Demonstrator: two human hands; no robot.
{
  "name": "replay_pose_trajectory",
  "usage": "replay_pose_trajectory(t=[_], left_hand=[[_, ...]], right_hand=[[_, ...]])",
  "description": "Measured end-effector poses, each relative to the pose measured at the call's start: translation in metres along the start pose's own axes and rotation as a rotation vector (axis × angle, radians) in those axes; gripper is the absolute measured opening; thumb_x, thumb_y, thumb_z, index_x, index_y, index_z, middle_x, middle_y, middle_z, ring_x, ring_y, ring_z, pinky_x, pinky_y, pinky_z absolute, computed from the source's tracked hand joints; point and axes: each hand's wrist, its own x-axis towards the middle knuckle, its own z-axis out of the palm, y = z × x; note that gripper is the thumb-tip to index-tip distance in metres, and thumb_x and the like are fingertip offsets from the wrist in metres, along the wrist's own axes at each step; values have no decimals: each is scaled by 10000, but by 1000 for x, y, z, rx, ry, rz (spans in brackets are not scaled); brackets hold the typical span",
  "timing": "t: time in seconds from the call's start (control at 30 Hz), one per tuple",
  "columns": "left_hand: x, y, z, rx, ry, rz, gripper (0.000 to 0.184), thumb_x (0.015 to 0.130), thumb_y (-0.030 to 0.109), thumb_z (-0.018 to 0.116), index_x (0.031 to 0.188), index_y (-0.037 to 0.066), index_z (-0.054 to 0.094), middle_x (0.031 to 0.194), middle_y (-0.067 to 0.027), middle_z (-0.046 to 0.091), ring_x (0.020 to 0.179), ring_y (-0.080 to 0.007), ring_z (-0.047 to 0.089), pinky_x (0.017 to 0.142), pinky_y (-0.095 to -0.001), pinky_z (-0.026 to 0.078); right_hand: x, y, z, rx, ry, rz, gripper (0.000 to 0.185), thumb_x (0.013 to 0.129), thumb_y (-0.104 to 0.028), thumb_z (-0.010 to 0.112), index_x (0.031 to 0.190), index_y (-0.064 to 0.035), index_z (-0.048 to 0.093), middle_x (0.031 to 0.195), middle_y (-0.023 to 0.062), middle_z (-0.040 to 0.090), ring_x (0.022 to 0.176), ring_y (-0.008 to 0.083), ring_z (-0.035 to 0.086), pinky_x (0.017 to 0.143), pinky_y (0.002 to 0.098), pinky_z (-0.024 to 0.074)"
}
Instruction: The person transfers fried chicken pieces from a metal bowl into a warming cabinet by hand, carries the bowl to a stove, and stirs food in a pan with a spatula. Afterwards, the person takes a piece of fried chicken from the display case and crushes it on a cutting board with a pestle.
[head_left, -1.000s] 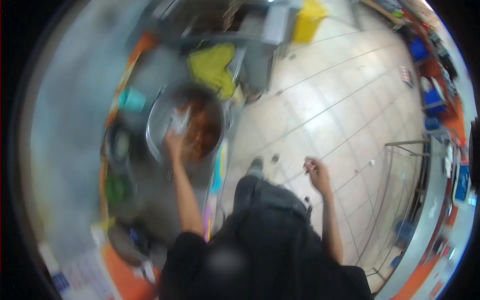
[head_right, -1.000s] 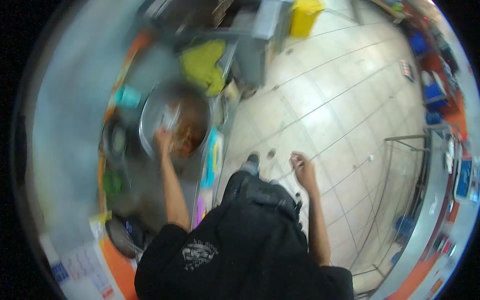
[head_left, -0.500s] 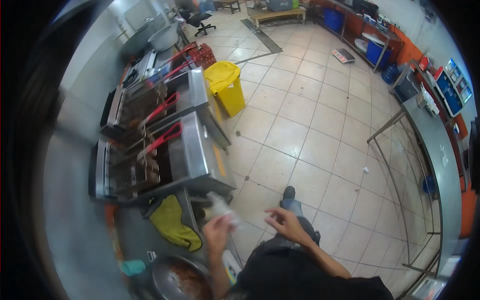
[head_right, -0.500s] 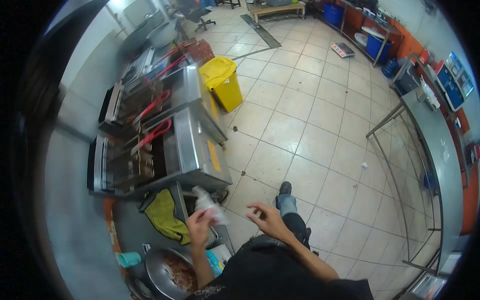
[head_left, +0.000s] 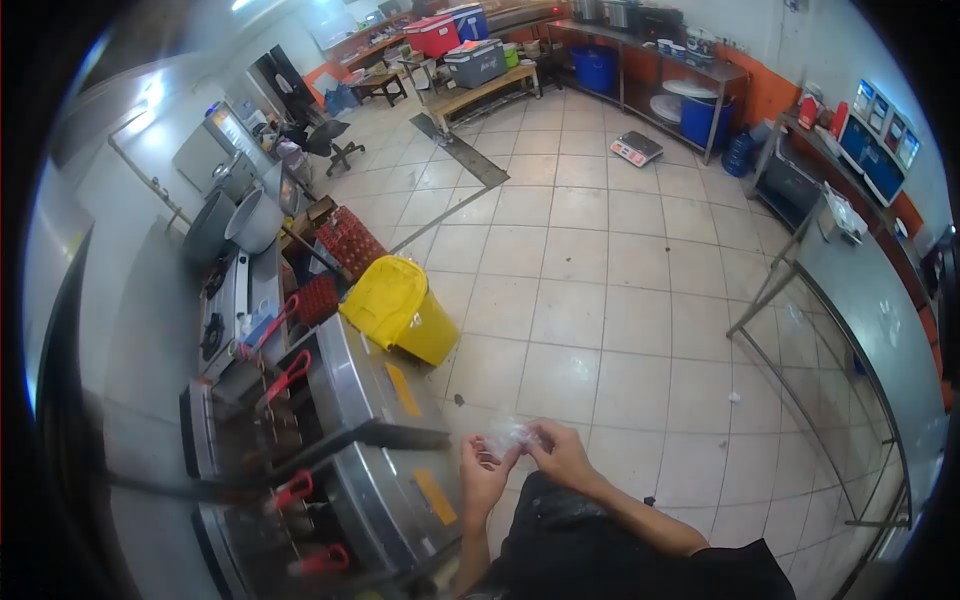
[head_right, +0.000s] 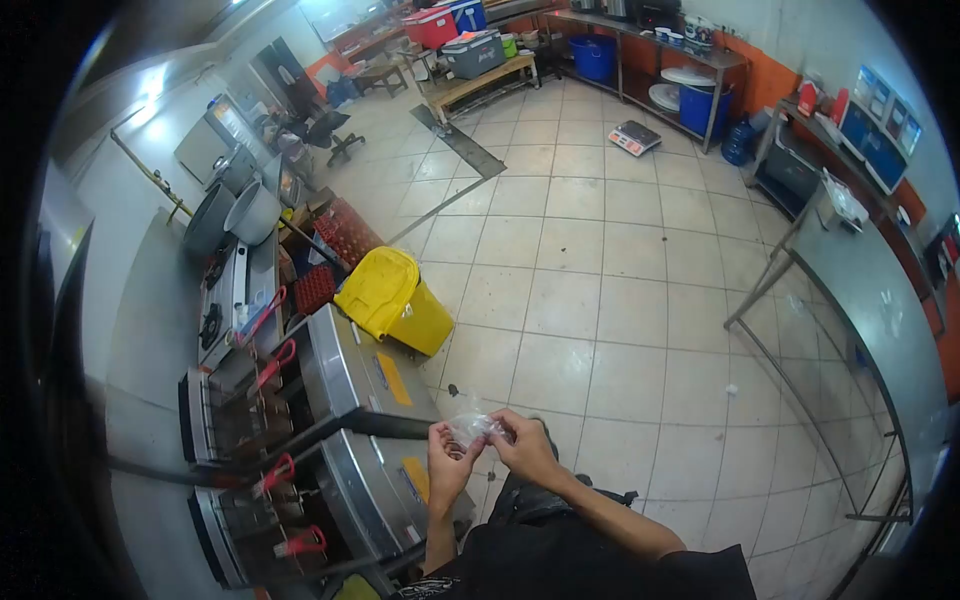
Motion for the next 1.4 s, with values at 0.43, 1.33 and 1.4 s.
replay_pose_trajectory(t=[0.43,1.33,1.4], left_hand=[[446,-25,-1,84,226,-102,205,884,84,633,1052,-33,647,627,-99,610,517,-119,512,486,-309,390],[1365,-72,-61,60,59,-239,151,810,65,612,901,21,500,592,-94,494,543,-200,500,520,-338,390],[1448,-82,-77,65,5,-227,174,814,114,610,913,14,508,619,-174,537,556,-332,561,546,-405,429]], right_hand=[[430,-48,41,-463,110,-442,340,824,-160,734,1102,6,628,984,206,668,796,311,642,737,397,522],[1405,105,352,384,74,358,331,1012,-230,528,1261,-20,470,1073,47,533,948,129,486,816,278,419],[1488,122,373,300,50,372,260,1013,-250,529,1131,-18,532,911,5,567,783,79,477,626,252,400]])
